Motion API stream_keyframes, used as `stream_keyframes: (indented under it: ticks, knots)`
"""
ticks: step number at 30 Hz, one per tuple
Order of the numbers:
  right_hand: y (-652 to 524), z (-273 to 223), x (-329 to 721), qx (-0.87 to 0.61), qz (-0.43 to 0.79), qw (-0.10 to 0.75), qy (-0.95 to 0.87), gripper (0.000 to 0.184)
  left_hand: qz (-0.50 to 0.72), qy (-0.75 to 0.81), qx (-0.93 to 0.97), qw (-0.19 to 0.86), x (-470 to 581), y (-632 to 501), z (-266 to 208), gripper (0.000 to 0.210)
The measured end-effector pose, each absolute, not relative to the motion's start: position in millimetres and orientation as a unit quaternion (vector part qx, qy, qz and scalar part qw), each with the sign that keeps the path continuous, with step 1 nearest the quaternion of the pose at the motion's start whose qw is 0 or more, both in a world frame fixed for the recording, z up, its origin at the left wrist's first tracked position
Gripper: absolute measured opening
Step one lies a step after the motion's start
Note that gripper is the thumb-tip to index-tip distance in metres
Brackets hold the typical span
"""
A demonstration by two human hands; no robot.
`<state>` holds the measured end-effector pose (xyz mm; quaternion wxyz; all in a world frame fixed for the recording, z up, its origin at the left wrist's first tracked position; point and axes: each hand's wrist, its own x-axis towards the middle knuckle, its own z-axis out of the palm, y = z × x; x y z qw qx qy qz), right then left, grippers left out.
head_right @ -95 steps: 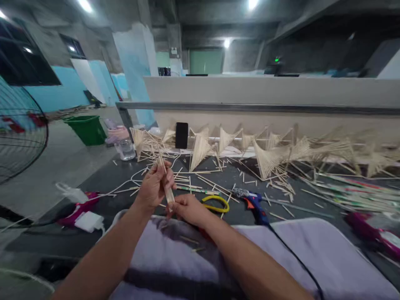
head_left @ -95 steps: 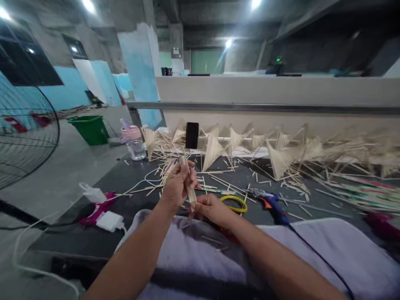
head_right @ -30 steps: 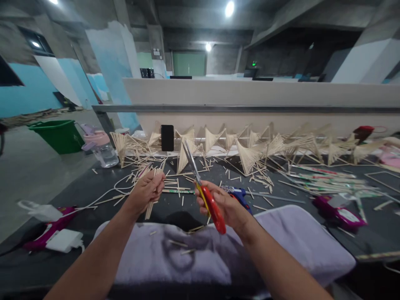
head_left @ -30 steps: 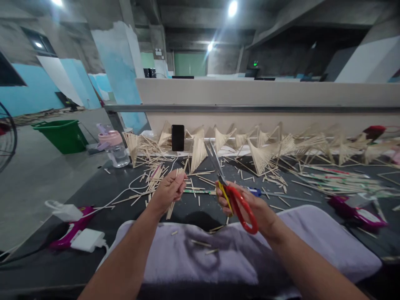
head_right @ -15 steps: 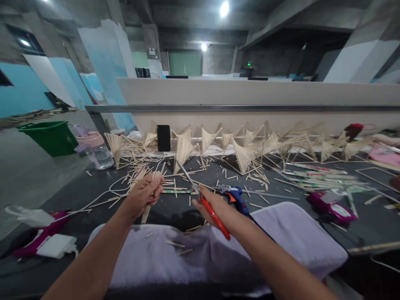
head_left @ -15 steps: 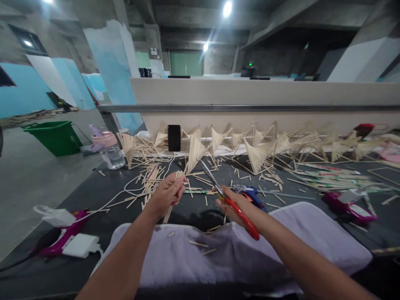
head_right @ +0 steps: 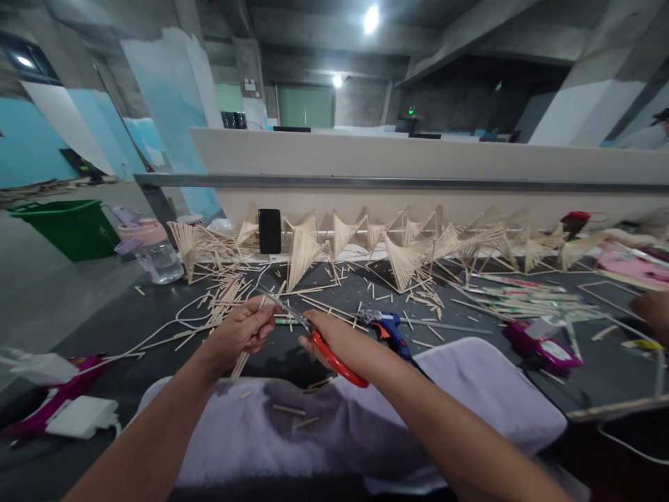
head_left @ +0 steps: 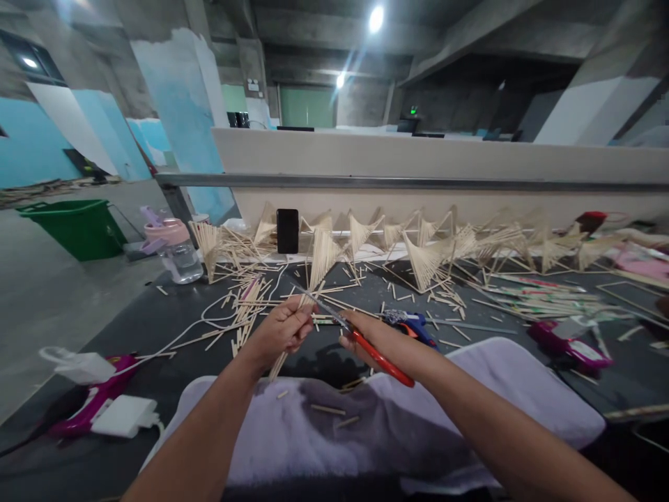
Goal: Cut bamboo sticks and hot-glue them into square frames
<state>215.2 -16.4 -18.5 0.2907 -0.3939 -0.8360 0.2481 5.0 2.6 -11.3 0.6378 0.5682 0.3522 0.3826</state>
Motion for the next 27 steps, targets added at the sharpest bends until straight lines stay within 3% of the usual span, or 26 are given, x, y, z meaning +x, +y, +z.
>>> stream_keyframes:
  ticks: [9, 27]
  knots:
    - [-25, -3, 212, -0.421, 0.277, 0.236, -0.831, 0.022, 0.373, 0.339, 0.573, 0.646, 4, 0, -8, 0.031]
    - [-15, -12, 212, -0.413, 0.232, 0.217, -0.853, 0.021, 0.338, 0.351, 0.572, 0.660, -3, 3, -8, 0.028]
